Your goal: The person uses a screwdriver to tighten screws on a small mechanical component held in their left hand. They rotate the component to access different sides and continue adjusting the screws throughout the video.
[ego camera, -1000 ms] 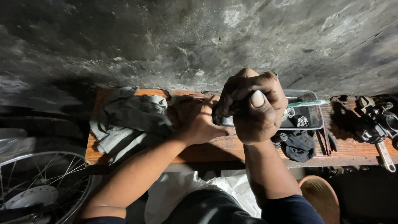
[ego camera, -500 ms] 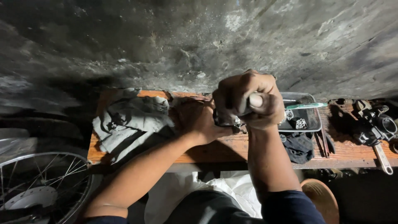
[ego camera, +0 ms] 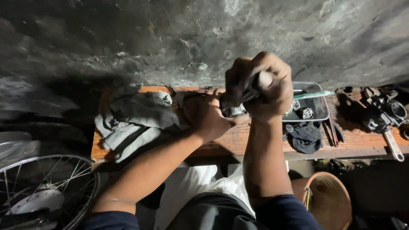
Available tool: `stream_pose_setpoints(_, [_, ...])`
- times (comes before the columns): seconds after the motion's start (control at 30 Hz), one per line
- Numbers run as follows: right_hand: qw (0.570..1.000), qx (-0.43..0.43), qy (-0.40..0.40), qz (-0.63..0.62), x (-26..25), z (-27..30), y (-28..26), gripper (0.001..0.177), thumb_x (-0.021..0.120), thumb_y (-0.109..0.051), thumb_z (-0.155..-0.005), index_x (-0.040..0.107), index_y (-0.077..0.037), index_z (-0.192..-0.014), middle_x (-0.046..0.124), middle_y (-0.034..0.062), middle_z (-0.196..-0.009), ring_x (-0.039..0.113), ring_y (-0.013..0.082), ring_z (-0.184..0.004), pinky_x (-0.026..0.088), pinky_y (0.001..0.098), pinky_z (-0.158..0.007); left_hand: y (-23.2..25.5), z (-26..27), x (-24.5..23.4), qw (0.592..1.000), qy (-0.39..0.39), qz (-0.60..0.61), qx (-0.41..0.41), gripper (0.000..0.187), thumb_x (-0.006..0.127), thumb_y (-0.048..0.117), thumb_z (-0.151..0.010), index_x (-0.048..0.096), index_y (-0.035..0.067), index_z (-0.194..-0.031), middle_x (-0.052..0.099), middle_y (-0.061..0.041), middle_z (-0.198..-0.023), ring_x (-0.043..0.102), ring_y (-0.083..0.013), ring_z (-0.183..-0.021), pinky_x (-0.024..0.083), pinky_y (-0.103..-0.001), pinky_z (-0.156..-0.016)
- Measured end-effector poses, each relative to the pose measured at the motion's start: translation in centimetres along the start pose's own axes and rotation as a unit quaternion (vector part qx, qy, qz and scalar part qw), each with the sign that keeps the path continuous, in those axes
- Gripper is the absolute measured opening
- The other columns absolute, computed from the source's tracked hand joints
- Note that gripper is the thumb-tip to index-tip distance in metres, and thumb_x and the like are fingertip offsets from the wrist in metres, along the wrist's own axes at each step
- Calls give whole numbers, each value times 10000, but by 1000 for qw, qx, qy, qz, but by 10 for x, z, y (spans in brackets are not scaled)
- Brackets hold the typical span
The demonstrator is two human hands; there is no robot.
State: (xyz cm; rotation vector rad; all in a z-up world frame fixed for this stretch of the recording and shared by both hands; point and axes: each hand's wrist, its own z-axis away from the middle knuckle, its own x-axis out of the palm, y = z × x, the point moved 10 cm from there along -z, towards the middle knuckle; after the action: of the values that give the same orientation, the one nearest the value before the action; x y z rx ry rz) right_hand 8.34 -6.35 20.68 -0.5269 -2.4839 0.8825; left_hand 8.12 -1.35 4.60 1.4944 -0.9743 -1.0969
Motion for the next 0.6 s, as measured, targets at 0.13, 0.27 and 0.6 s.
stream_pose_setpoints(0.13, [997,-29,61,-22,-12,14,-7,130,614,-179,-976,612,-50,-990,587,123,-755,512,188,-567,456,309,-510,-10,-6,0,997,2,-68,45,408,836,244,-581,614,92,-888,680,-76,-747,711,-255,-761,566,-319,-582])
stream_pose_setpoints(0.27, [992,-74,34,96,11,10,-14,215,601,-156,-928,553,5,-796,543,128,-609,463,187,-508,383,301,-487,-6,-1,-4,998,46,-19,31,476,844,178,-645,626,17,-1036,699,-169,-863,690,-303,-850,574,-400,-742])
stream_pose_setpoints(0.6, [991,-95,-14,89,19,13,-14,292,586,-193,-824,532,32,-646,528,141,-487,518,199,-401,373,285,-400,-5,-2,-5,998,3,-45,49,432,850,171,-629,644,66,-994,729,-111,-896,704,-324,-959,545,-463,-873])
